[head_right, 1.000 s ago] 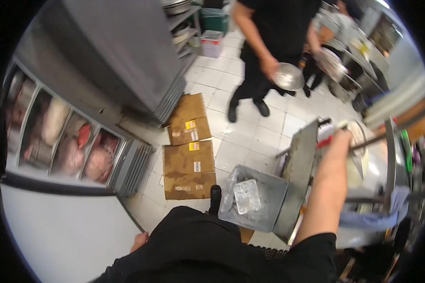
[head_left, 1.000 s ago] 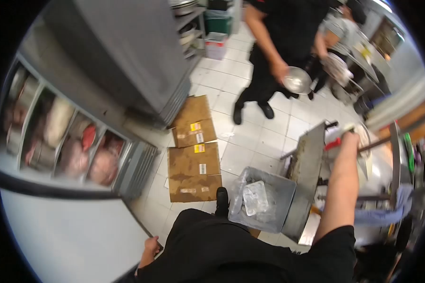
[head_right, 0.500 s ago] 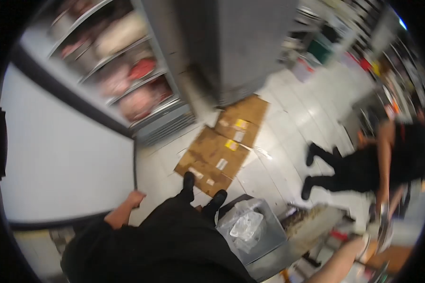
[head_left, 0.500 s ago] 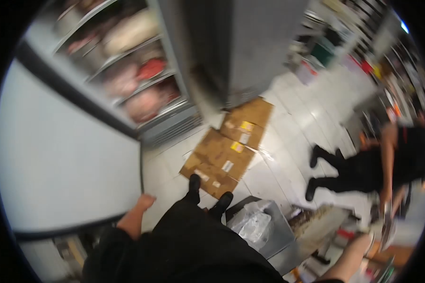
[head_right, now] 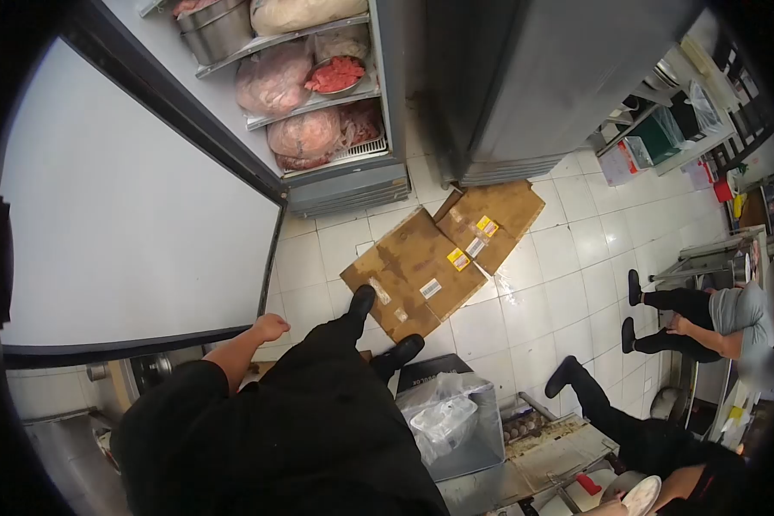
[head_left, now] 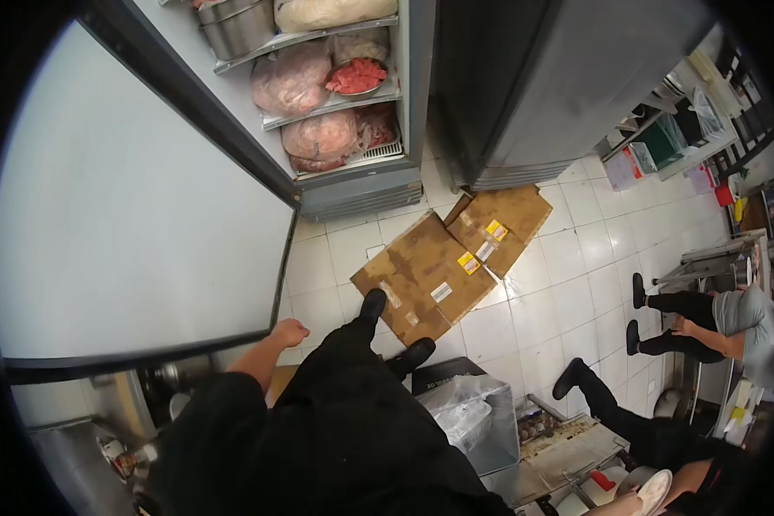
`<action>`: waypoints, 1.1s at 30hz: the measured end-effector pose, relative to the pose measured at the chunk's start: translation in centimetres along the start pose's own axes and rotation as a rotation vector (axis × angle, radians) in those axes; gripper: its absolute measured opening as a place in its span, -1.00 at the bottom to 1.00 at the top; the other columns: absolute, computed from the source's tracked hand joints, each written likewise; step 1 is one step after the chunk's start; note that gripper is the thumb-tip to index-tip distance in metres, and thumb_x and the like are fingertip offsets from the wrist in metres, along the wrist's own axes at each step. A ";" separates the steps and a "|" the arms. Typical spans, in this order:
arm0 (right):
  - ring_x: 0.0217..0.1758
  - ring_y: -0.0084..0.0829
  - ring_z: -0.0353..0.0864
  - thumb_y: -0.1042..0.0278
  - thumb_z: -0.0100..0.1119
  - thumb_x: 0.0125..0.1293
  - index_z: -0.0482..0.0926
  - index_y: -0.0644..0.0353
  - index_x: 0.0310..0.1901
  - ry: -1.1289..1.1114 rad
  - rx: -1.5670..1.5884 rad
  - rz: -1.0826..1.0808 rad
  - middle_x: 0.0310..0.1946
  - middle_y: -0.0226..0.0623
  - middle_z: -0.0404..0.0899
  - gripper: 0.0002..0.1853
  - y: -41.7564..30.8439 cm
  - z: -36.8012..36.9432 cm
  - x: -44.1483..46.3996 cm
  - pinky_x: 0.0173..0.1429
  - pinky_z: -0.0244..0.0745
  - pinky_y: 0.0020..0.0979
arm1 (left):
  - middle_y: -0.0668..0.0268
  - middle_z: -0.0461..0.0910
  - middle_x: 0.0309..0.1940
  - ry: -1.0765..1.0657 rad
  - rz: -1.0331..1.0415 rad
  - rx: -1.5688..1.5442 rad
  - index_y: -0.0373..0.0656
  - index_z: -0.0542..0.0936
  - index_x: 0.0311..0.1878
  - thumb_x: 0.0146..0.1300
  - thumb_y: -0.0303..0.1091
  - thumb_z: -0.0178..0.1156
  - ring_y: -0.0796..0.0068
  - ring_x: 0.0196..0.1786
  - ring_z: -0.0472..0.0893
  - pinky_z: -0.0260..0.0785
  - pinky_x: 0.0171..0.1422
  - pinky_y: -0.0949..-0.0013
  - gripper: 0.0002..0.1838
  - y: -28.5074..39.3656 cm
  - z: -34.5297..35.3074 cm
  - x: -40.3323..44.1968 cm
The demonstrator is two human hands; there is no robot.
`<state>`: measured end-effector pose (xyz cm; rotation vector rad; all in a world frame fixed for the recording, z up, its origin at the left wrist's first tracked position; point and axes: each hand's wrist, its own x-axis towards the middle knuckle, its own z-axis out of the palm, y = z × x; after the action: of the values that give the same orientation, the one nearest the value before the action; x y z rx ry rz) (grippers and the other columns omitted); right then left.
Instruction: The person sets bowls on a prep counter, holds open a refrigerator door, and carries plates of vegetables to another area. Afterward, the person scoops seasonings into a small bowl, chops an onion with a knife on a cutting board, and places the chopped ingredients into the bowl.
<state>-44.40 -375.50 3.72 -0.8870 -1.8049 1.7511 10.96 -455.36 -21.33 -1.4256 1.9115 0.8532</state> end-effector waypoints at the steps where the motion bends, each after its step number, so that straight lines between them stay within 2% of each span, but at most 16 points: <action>1: 0.16 -0.24 0.64 0.17 -0.01 0.49 0.47 0.27 0.30 -0.019 -0.010 -0.006 0.20 -0.12 0.60 -0.53 -0.4 0.5 -0.6 0.17 0.60 -0.20 | 0.02 0.71 0.06 -0.008 -0.009 -0.005 -0.12 0.77 -0.01 0.26 0.12 0.21 -0.02 0.16 0.65 0.48 0.29 0.06 -0.49 -0.8 0.0 -0.1; 10: 0.17 -0.25 0.64 0.21 0.00 0.49 0.49 0.27 0.30 -0.411 -0.118 0.121 0.20 -0.13 0.61 -0.55 -0.7 8.2 -13.7 0.20 0.60 -0.20 | -0.02 0.75 -0.19 -0.287 0.093 0.176 -0.22 0.74 -0.05 0.31 0.17 0.14 -0.11 -0.01 0.71 0.52 0.15 -0.03 -0.42 -11.5 2.9 -0.2; 12: 0.17 -0.25 0.64 0.21 0.00 0.49 0.49 0.26 0.30 -0.594 -0.146 0.230 0.20 -0.13 0.61 -0.55 2.0 12.0 -18.5 0.20 0.60 -0.20 | 0.01 0.75 -0.25 -0.428 -0.391 -0.162 -0.20 0.75 -0.05 0.41 0.16 0.08 -0.08 -0.13 0.75 0.56 0.08 -0.02 -0.44 -11.0 1.9 -2.1; 14: 0.13 -0.22 0.67 0.28 0.03 0.47 0.52 0.30 0.26 -0.865 -0.192 0.409 0.15 -0.11 0.64 -0.58 7.7 17.5 -19.4 0.12 0.66 -0.19 | 0.03 0.75 -0.29 -0.444 -0.118 -0.137 -0.15 0.76 -0.06 0.44 0.13 0.08 -0.01 -0.22 0.75 0.59 0.03 0.04 -0.48 -18.1 8.9 0.6; 18: -0.20 -0.29 0.70 0.43 0.06 0.26 0.59 0.31 -0.08 -1.028 -0.411 0.496 -0.17 -0.12 0.64 -0.76 5.1 34.1 -50.9 -0.17 0.75 -0.19 | 0.07 0.75 -0.21 -0.449 0.169 0.126 -0.07 0.73 0.07 0.45 0.06 0.13 0.09 -0.24 0.74 0.63 -0.02 0.13 -0.57 -21.0 9.0 -0.8; 20: -0.36 -0.39 0.61 0.53 0.08 0.22 0.54 0.35 -0.10 -1.273 -0.408 0.558 -0.35 -0.30 0.52 -0.78 8.6 40.8 -58.1 -0.32 0.73 -0.21 | 0.08 0.72 -0.12 -0.076 0.350 0.184 -0.07 0.62 0.25 0.43 0.04 0.17 0.14 -0.23 0.72 0.63 -0.03 0.18 -0.52 -20.1 7.2 -3.8; 22: -0.49 -0.46 0.51 0.52 0.07 0.24 0.52 0.32 -0.18 -1.508 -0.425 0.541 -0.44 -0.37 0.45 -0.87 9.3 47.6 -67.2 -0.39 0.68 -0.25 | 0.14 0.67 -0.12 -0.290 0.262 -0.084 -0.05 0.54 0.30 0.47 -0.03 0.11 0.11 -0.17 0.69 0.64 0.01 0.10 -0.54 -24.2 7.3 -4.9; 23: -0.52 -0.47 0.49 0.54 0.06 0.24 0.50 0.31 -0.21 -1.554 -0.370 0.578 -0.48 -0.39 0.42 -0.89 9.2 50.6 -72.5 -0.45 0.64 -0.28 | 0.23 0.56 -0.31 -0.354 -0.061 -0.856 -0.02 0.57 0.14 0.50 -0.08 0.06 0.19 -0.32 0.60 0.58 -0.21 0.07 -0.68 -24.1 6.7 -5.8; 24: -0.52 -0.46 0.47 0.56 0.06 0.22 0.49 0.32 -0.20 -1.621 -0.403 0.587 -0.48 -0.37 0.41 -0.88 9.3 53.8 -76.7 -0.49 0.64 -0.23 | 0.31 0.43 -0.40 -0.309 -0.064 -1.022 0.04 0.54 0.01 0.52 -0.10 -0.01 0.32 -0.45 0.47 0.36 -0.45 0.20 -0.77 -25.8 7.7 -6.9; 25: -0.55 -0.49 0.38 0.56 0.03 0.29 0.41 0.19 -0.42 -1.651 -0.394 0.501 -0.56 -0.39 0.32 -0.88 7.5 55.8 -82.1 -0.45 0.63 -0.18 | 0.35 0.37 -0.43 -0.317 -0.640 -1.654 0.08 0.52 -0.02 0.53 -0.09 -0.06 0.41 -0.52 0.36 0.14 -0.54 0.30 -0.78 -25.2 7.9 -7.4; 26: -0.56 -0.46 0.40 0.56 0.04 0.29 0.43 0.23 -0.41 -1.673 -0.362 0.466 -0.55 -0.37 0.34 -0.89 5.5 57.5 -87.0 -0.44 0.67 -0.19 | 0.40 0.32 -0.44 -0.344 -0.472 -1.931 0.12 0.48 -0.04 0.54 -0.11 -0.12 0.42 -0.51 0.38 0.13 -0.56 0.33 -0.80 -26.3 8.2 -8.6; 27: -0.45 -0.33 0.53 0.58 0.07 0.26 0.49 0.35 -0.27 -1.686 -0.353 0.510 -0.40 -0.26 0.45 -0.95 4.1 59.3 -90.9 -0.39 0.75 -0.18 | 0.45 0.23 -0.48 -0.248 -0.324 -1.890 0.15 0.44 -0.16 0.52 -0.14 -0.11 0.46 -0.54 0.33 0.05 -0.57 0.37 -0.85 -25.9 8.2 -10.2; 28: -0.36 -0.25 0.58 0.59 0.08 0.24 0.49 0.40 -0.16 -1.675 -0.299 0.508 -0.29 -0.18 0.48 -0.86 3.6 61.1 -94.5 -0.35 0.77 -0.16 | 0.47 0.16 -0.51 -0.071 -0.807 -1.847 0.18 0.39 -0.23 0.50 -0.18 -0.09 0.48 -0.55 0.29 0.00 -0.58 0.38 -0.88 -23.7 6.4 -10.9; 29: -0.28 -0.16 0.63 0.60 0.10 0.22 0.49 0.46 -0.06 -1.664 -0.244 0.506 -0.18 -0.10 0.52 -0.75 3.6 62.7 -97.7 -0.30 0.80 -0.14 | 0.47 0.19 -0.53 -0.024 -0.152 -1.780 0.16 0.39 -0.23 0.49 -0.16 -0.06 0.45 -0.53 0.35 0.07 -0.60 0.36 -0.88 -25.6 9.3 -11.1; 31: -0.13 -0.07 0.65 0.58 0.14 0.25 0.46 0.50 0.07 -1.628 -0.147 0.516 0.00 0.00 0.51 -0.65 3.8 65.5 -102.7 -0.26 0.81 -0.11 | 0.46 0.36 -0.49 0.061 -0.582 -2.181 0.13 0.47 -0.16 0.49 -0.05 0.02 0.44 -0.52 0.43 0.19 -0.59 0.39 -0.83 -24.4 7.0 -12.7; 33: -0.12 -0.06 0.69 0.55 0.16 0.26 0.44 0.51 0.14 -1.580 -0.096 0.548 0.06 0.05 0.53 -0.59 2.9 67.1 -106.6 -0.24 0.83 -0.13 | 0.43 0.53 -0.42 0.535 -0.867 -2.087 0.08 0.55 -0.13 0.48 0.07 0.09 0.43 -0.53 0.49 0.31 -0.57 0.39 -0.71 -23.2 6.4 -11.2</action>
<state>-19.97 -499.11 6.84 0.2861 -2.5920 3.1966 36.65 -448.88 -19.77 -3.2408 -0.4126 2.1113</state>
